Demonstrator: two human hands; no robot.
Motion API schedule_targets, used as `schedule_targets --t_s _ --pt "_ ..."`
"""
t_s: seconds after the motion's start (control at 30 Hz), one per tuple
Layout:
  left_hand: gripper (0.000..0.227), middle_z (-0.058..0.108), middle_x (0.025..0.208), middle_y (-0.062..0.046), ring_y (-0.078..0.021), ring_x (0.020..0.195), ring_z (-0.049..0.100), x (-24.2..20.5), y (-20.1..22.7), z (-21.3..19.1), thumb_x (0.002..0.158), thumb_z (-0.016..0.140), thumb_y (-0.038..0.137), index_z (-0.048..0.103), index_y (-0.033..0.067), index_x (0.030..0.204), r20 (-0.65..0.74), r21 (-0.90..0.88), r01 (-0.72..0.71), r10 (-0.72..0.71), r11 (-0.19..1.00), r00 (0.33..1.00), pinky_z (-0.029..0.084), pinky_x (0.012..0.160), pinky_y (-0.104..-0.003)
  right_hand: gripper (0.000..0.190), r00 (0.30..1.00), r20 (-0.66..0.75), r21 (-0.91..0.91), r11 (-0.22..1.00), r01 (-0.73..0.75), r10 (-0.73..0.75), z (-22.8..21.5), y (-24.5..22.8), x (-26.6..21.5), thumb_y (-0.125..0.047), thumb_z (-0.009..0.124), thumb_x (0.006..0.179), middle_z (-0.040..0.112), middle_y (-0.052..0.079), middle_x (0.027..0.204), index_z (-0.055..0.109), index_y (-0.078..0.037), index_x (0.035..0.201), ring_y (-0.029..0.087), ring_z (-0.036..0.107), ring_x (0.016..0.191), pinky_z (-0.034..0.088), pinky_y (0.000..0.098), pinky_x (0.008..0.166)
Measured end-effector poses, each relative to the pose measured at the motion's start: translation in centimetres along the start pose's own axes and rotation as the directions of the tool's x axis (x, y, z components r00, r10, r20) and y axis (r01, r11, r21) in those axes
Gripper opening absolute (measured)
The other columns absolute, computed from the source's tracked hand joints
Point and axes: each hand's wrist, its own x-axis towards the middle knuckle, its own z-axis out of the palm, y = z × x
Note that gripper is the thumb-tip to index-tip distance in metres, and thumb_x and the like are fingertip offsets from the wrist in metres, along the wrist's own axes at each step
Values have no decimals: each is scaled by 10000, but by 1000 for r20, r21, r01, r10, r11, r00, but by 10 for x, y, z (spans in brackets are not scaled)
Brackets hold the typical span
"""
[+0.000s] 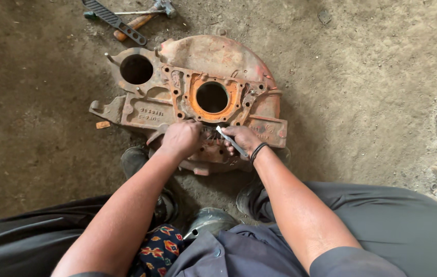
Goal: The person scrapes the surface of a rusty engine block with a metal tool, removing debris from the crevices and around the circular openings. The person works on the part while sitting on the floor.
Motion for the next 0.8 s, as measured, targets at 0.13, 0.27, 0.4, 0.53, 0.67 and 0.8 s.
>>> schedule_targets --t_s 0.13,0.27,0.4,0.53,0.67,0.8 --pt "229 746 959 -149 -344 889 726 7 17 8 827 653 252 737 118 992 -13 -41 -92 91 995 996 582 769 -471 266 992 65 -48 993 110 -107 -11 -21 0 -284 583 1004 574 37 626 606 -54 872 150 540 469 461 288 456" --pt "305 742 974 -154 -328 940 716 31 23 4 815 723 387 755 125 967 422 33 -1 -13 999 907 576 821 -455 260 977 5 -138 967 212 -213 -13 -32 5 -253 595 1014 598 45 630 616 -49 856 135 550 466 468 281 450" --pt "260 755 967 -128 -327 937 721 38 16 13 840 704 394 797 202 989 431 -5 66 -57 998 901 578 830 -468 251 966 -91 -208 953 219 -242 -7 -38 12 -223 595 1006 593 45 609 612 -52 823 134 528 439 459 290 418" --pt "214 764 937 -152 -339 923 737 40 5 25 888 664 290 795 178 1015 179 -83 114 -98 990 979 587 822 -479 235 963 -117 -211 954 214 -242 -3 -47 10 -202 599 1013 583 51 621 592 -57 828 137 536 452 471 306 417" --pt "325 737 907 -188 -372 874 717 39 10 13 810 727 401 753 132 991 353 -121 142 -91 982 931 582 787 -489 178 968 -163 -267 953 145 -193 0 -48 4 -165 584 995 572 48 637 581 -69 845 148 536 457 472 320 418" --pt "273 745 884 -194 -364 851 725 30 25 23 844 713 376 765 115 904 303 -49 35 -18 998 953 587 772 -487 123 938 -134 -462 857 226 -320 -5 -42 9 -88 588 974 598 32 675 640 -22 884 136 565 517 508 313 463"
